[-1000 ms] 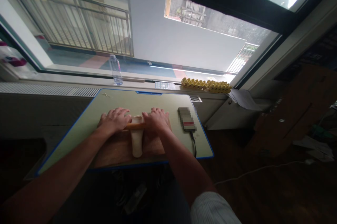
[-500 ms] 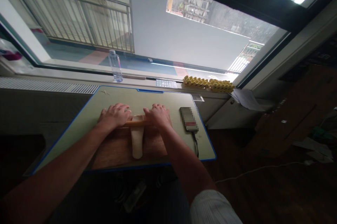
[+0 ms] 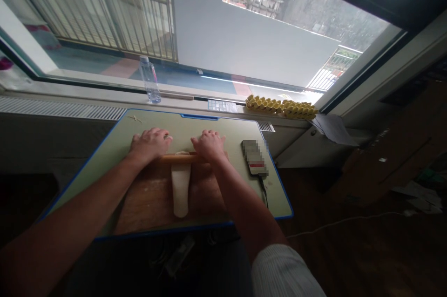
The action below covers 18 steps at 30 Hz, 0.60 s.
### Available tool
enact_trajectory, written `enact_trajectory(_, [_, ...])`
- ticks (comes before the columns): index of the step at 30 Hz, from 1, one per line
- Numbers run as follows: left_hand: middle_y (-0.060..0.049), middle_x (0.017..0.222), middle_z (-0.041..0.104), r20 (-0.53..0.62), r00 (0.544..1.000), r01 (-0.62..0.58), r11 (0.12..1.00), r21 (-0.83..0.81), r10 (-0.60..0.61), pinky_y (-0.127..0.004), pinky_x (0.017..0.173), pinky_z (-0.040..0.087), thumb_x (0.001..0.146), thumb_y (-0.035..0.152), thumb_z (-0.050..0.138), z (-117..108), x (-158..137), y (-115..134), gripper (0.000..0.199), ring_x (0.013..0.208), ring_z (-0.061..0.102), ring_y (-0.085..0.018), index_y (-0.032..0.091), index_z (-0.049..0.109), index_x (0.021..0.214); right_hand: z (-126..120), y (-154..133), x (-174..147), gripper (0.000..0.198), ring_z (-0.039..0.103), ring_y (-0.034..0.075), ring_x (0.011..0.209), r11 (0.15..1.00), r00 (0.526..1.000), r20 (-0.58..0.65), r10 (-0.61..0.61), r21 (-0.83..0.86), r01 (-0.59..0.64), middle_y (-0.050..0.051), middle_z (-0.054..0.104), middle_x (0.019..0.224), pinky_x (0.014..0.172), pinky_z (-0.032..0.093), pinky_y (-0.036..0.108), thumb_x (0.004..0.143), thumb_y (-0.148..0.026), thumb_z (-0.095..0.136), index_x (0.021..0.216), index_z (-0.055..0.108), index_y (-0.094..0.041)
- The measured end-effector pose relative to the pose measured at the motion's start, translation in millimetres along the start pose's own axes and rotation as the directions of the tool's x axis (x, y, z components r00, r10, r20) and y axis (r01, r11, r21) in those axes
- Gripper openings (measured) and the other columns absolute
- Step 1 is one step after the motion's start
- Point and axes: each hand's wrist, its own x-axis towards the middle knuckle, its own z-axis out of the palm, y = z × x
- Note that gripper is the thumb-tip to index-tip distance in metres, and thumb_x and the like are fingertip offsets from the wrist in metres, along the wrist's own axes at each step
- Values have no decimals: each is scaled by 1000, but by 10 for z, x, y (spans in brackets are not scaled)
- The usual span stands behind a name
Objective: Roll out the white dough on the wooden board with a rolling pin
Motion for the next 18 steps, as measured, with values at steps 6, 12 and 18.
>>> enact_trajectory(6, [-19,151,65,-20,1000,7,1000,16,-7,-62,115,40,101,45,36,13,126,9,55,136,59,-38,21,71,136,57,10,210,54,53,38,143,999,997,-71,-11,-33,9,19,63,152,121,37,60,104,-55,55,140,68,-17])
enact_trajectory(12, [-19,148,67,-39,999,9,1000,30,-8,-63,116,39,101,43,36,54,265,5,54,135,59,-37,21,72,134,84,21,396,56,51,37,145,1000,999,-29,28,-2,-28,18,60,156,120,40,59,105,-56,52,144,65,-17])
enact_trajectory(18, [-19,150,66,-31,999,12,1000,20,-11,-62,116,39,101,43,38,63,313,3,52,136,58,-38,21,71,135,108,31,440,55,52,37,144,999,999,-29,38,7,-38,19,61,155,119,40,58,106,-55,52,143,66,-17])
